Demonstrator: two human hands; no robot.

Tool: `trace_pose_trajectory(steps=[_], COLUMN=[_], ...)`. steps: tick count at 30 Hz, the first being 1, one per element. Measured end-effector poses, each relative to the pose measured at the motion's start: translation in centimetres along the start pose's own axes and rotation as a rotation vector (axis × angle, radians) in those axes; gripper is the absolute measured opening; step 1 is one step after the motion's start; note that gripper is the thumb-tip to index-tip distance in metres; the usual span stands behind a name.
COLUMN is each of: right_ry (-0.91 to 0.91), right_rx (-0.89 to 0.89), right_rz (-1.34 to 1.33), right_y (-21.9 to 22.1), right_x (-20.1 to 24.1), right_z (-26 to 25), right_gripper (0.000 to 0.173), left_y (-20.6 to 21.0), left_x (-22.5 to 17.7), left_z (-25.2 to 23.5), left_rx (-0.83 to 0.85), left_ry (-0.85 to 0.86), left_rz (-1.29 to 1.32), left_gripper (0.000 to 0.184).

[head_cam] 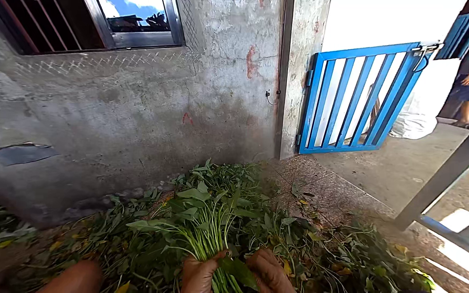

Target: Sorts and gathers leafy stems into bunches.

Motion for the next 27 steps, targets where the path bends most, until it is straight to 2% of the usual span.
trace_pose_trajectory(steps=[2, 4, 7, 8, 10, 13, 15, 17, 19, 22, 24, 25, 26, 27], right_ry=[0.010, 0.056, 0.202, 0.226, 0.204, 0.252, 0.351, 0.361, 0.287, 0.091, -0.041, -0.023, 0.074, 0.257], right_rx=[0.018, 0.046, 0.084, 0.052, -0.073, -0.222, -0.392, -0.571, -0.546, -0.311, -0.168, -0.087, 0.019, 0.162], right_rz=[0.042, 0.202, 0.305, 0.243, 0.010, -0.542, -0.736, -0.841, -0.729, -0.120, 0.252, 0.374, 0.464, 0.523], right_y=[-0.1, 0.0, 0.8, 1.0, 1.5, 2.3, 2.7, 3.0, 3.1, 2.9, 2.7, 2.7, 2.5, 2.0], right_x=[0.0, 0.6, 1.5, 1.5, 1.4, 2.3, 2.7, 2.1, 1.8, 2.4, 2.8, 2.6, 2.0, 1.1], right_z=[0.0, -0.1, -1.0, -1.2, -1.9, -2.5, -2.2, -1.9, -1.9, -1.8, -1.3, -0.8, -0.2, 0.4], right_gripper=[0.016, 0.022, 0.071, 0.076, 0.067, 0.050, 0.034, 0.020, 0.018, 0.027, 0.024, 0.020, 0.017, 0.019], left_y=[0.1, 0.3, 1.0, 1.2, 1.6, 1.7, 1.8, 1.9, 1.8, 1.3, 0.5, -0.1, -0.7, -1.2], left_x=[-0.2, -0.3, -0.1, -0.1, -0.2, -0.5, -0.7, -0.7, -0.5, -0.6, -1.0, -1.2, -1.5, -1.9], left_z=[0.0, 0.0, 0.1, 0.2, 0.3, 0.6, 0.6, 0.6, 0.6, 0.4, -0.1, -0.5, -0.9, -1.2], left_rx=[0.009, 0.006, 0.044, 0.066, 0.094, 0.098, 0.103, 0.106, 0.084, -0.031, -0.148, -0.199, -0.240, -0.268], left_ry=[0.033, 0.068, 0.092, 0.092, 0.095, 0.100, 0.089, 0.093, 0.102, 0.108, 0.124, 0.124, 0.122, 0.120], left_rz=[-0.020, -0.055, -0.076, -0.083, -0.084, -0.080, -0.089, -0.092, -0.086, -0.050, -0.023, 0.008, 0.034, 0.050], left_gripper=[0.034, 0.034, 0.034, 0.034, 0.033, 0.036, 0.037, 0.036, 0.036, 0.036, 0.035, 0.034, 0.034, 0.034])
Point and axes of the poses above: each hand's wrist, its own z-axis away from the middle knuckle, its own y-axis out of the palm, x = y × z, the point moved 5 cm from there along -z, towards the middle knuckle, and after that the axes turned 10 degrees about -z, right-handed, at the moved point
